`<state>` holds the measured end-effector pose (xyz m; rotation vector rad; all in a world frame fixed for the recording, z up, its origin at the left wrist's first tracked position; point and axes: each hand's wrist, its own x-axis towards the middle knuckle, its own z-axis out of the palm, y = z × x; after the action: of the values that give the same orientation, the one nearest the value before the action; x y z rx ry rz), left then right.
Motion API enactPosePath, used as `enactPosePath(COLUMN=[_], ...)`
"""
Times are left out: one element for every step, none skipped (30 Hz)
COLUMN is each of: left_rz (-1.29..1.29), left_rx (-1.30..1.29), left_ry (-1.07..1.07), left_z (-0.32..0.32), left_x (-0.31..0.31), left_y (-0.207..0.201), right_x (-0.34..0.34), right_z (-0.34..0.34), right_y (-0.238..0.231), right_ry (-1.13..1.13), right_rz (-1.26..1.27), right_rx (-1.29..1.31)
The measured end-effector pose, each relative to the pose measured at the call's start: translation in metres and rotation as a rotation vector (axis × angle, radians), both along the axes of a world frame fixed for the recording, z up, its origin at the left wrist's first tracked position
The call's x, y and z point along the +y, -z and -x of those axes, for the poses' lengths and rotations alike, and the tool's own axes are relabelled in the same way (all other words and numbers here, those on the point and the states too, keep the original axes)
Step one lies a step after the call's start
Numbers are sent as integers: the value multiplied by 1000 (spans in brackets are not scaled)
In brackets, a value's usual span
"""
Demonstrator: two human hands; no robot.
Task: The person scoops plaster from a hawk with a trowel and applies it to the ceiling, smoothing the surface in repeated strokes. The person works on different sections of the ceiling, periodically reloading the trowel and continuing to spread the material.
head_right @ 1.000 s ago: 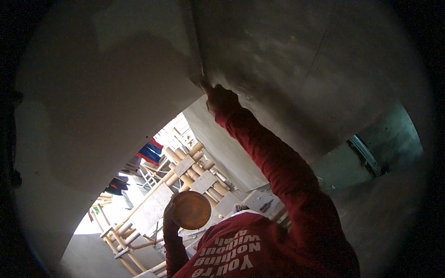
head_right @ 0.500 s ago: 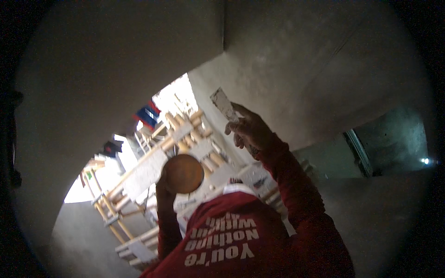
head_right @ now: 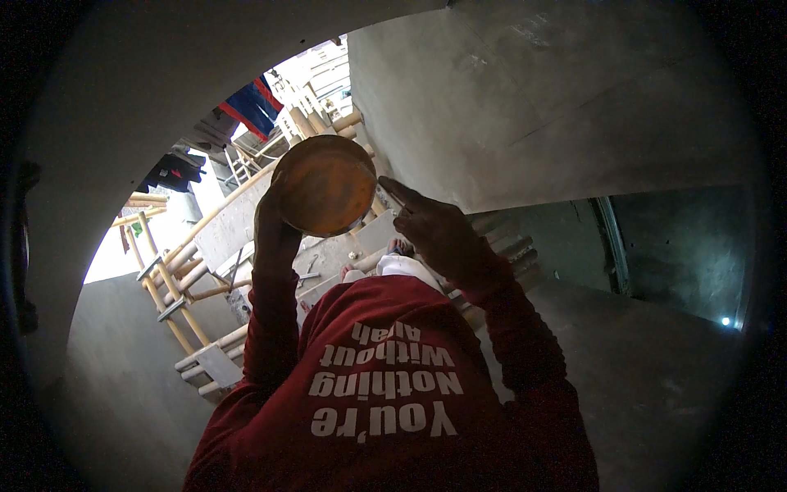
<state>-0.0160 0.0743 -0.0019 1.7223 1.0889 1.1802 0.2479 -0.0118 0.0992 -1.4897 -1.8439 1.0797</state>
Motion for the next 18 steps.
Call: enactPosePath(left_rz=[-19, -40, -91, -115, -170, -225, -215, -204, -165, -138, -80, -23, 33, 84, 79, 20, -94, -188], left_rx=[-1, -2, 0, 14, 31, 48, 57, 64, 80, 18, -35, -70, -106, -125, -136, -77, -7, 59], left_ry=[-6, -12, -1, -11, -3, 5, 2, 2, -11, 9, 17, 19, 19, 11, 12, 15, 26, 29], left_z=[2, 3, 6, 9, 12, 15, 17, 20, 22, 23, 23, 23, 24, 25, 26, 28, 29, 33], left_x=[-1, -2, -3, -5, -5, -6, -8, -10, -11, -11, -12, -14, -16, -19, -21, -23, -26, -29], left_y=[3, 6, 9, 10, 11, 12, 14, 16, 19, 22, 25, 29, 32, 35, 37, 38, 39, 38], right_x=[-4, -5, -8, -12, -12, -15, -17, -19, -21, -22, -25, -28, -32, -37, -41, -47, -52, -59], right_z=[6, 13, 16, 19, 24, 26, 28, 30, 31, 31, 30, 29, 26, 24, 20, 16, 12, 8], right_y=[3, 7, 8, 8, 11, 11, 11, 11, 10, 11, 11, 12, 14, 16, 20, 24, 29, 33], right_ry=[-2, -20, -37, -60, -52, -55, -56, -51, -66, -77, -87, -99, -111, -127, -141, -161, -173, -183], right_rz=[-135, -193, -185, -195, -215, -218, -220, -213, -213, -208, -211, -178, -156, -159, -142, -149, -191, -147], right_rx=[-15, -102, -208, -302, -377, -395, -414, -436, -463, -493, -514, -537, -552, -550, -583, -596, -588, -674])
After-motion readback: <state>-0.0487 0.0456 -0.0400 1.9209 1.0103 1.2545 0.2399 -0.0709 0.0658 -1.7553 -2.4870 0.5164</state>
